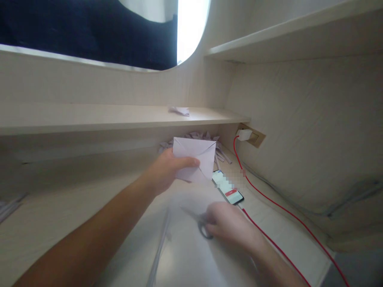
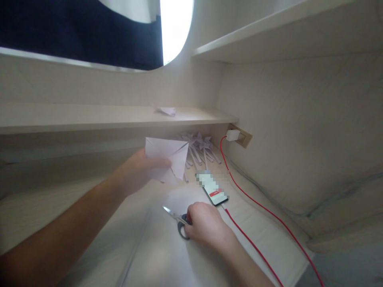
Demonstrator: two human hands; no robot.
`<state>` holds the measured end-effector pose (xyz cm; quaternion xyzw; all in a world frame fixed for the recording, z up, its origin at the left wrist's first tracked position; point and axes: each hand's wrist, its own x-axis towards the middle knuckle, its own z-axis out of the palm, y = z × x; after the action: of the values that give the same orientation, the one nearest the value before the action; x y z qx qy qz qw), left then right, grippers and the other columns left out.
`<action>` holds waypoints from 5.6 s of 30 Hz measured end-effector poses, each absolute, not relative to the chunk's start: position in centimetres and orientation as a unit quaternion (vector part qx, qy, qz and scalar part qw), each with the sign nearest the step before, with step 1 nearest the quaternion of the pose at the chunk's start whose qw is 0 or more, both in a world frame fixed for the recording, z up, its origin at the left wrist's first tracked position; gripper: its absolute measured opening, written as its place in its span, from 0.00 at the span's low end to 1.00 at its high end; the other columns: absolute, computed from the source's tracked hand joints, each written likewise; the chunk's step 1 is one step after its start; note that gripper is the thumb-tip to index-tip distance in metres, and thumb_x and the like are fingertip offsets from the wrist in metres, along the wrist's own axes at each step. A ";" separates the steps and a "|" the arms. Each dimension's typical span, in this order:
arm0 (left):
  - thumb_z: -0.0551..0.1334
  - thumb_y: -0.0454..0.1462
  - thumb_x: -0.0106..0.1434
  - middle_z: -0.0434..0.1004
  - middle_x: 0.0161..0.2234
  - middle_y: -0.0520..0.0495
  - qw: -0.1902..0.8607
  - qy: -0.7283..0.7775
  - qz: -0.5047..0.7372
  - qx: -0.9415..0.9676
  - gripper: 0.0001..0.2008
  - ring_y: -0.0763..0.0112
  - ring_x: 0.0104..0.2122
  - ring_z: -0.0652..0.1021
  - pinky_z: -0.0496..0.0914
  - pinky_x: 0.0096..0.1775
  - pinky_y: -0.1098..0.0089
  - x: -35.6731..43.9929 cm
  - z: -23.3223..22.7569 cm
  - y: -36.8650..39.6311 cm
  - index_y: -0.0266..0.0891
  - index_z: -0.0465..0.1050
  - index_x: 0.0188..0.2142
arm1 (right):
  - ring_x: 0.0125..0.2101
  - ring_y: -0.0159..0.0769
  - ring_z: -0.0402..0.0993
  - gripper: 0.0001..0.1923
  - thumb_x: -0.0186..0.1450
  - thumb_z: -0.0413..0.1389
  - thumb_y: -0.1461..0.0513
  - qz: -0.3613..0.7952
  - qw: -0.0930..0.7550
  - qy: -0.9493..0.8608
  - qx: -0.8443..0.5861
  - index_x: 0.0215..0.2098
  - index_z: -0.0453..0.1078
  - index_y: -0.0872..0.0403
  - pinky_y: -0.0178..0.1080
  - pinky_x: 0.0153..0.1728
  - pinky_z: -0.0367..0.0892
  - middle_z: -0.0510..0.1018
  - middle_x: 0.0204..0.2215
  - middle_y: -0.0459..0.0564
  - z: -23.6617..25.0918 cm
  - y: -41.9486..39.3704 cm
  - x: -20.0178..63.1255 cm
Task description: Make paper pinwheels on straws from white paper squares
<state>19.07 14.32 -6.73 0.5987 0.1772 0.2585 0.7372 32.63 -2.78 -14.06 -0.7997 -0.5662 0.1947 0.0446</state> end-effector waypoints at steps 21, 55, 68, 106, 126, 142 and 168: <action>0.74 0.34 0.50 0.86 0.42 0.42 0.725 0.138 0.370 0.564 0.22 0.60 0.38 0.84 0.77 0.39 0.69 17.6 -4.6 14.2 0.35 0.81 0.47 | 0.26 0.31 0.70 0.15 0.51 0.74 0.58 0.328 0.580 -0.427 -0.611 0.28 0.74 0.54 0.34 0.29 0.64 0.76 0.24 0.43 -14.1 -2.6 35.4; 0.75 0.38 0.49 0.88 0.38 0.44 0.614 0.247 0.418 0.622 0.17 0.60 0.35 0.85 0.78 0.35 0.69 17.4 -4.9 13.5 0.37 0.84 0.40 | 0.24 0.31 0.67 0.15 0.50 0.76 0.59 0.288 0.580 -0.469 -0.600 0.24 0.75 0.54 0.34 0.26 0.61 0.75 0.22 0.43 -13.7 -3.3 34.2; 0.75 0.38 0.50 0.88 0.38 0.45 0.613 0.247 0.417 0.624 0.15 0.61 0.34 0.85 0.78 0.36 0.70 17.3 -4.5 13.2 0.37 0.85 0.39 | 0.24 0.31 0.66 0.17 0.52 0.76 0.57 0.286 0.567 -0.475 -0.609 0.25 0.74 0.54 0.35 0.27 0.61 0.74 0.22 0.42 -13.8 -3.3 34.3; 0.75 0.38 0.51 0.87 0.35 0.44 0.594 0.257 0.336 0.684 0.13 0.62 0.32 0.84 0.76 0.35 0.69 17.6 -5.7 15.8 0.36 0.85 0.36 | 0.24 0.31 0.67 0.14 0.51 0.70 0.63 0.264 0.333 -0.479 -0.768 0.26 0.68 0.52 0.33 0.23 0.55 0.74 0.22 0.42 -15.6 -1.8 34.7; 0.67 0.38 0.51 0.82 0.25 0.48 0.443 0.165 -0.008 0.881 0.07 0.65 0.24 0.78 0.63 0.22 0.73 17.8 -6.5 14.2 0.38 0.83 0.28 | 0.28 0.35 0.75 0.16 0.61 0.68 0.50 0.415 0.555 -0.453 -0.561 0.36 0.79 0.55 0.36 0.31 0.70 0.80 0.28 0.47 -14.4 -2.5 34.1; 0.70 0.42 0.58 0.82 0.28 0.46 0.629 0.191 0.182 0.731 0.12 0.70 0.26 0.78 0.70 0.29 0.72 20.6 -8.6 13.2 0.33 0.82 0.32 | 0.23 0.32 0.74 0.16 0.64 0.68 0.50 0.302 0.690 -0.352 -0.556 0.33 0.79 0.56 0.36 0.28 0.71 0.80 0.25 0.47 -15.9 -1.3 33.4; 0.69 0.41 0.55 0.81 0.27 0.48 0.589 0.249 0.237 0.731 0.10 0.72 0.25 0.77 0.68 0.27 0.74 19.7 -7.2 13.3 0.34 0.81 0.30 | 0.43 0.39 0.79 0.12 0.69 0.63 0.68 0.093 0.607 -0.590 -0.523 0.45 0.80 0.44 0.43 0.44 0.73 0.82 0.44 0.49 -14.6 -3.3 34.3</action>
<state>19.65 13.29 -7.18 0.7313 0.2485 0.2373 0.5891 34.35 -3.30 -14.58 -0.5233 -0.5904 0.0933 0.6073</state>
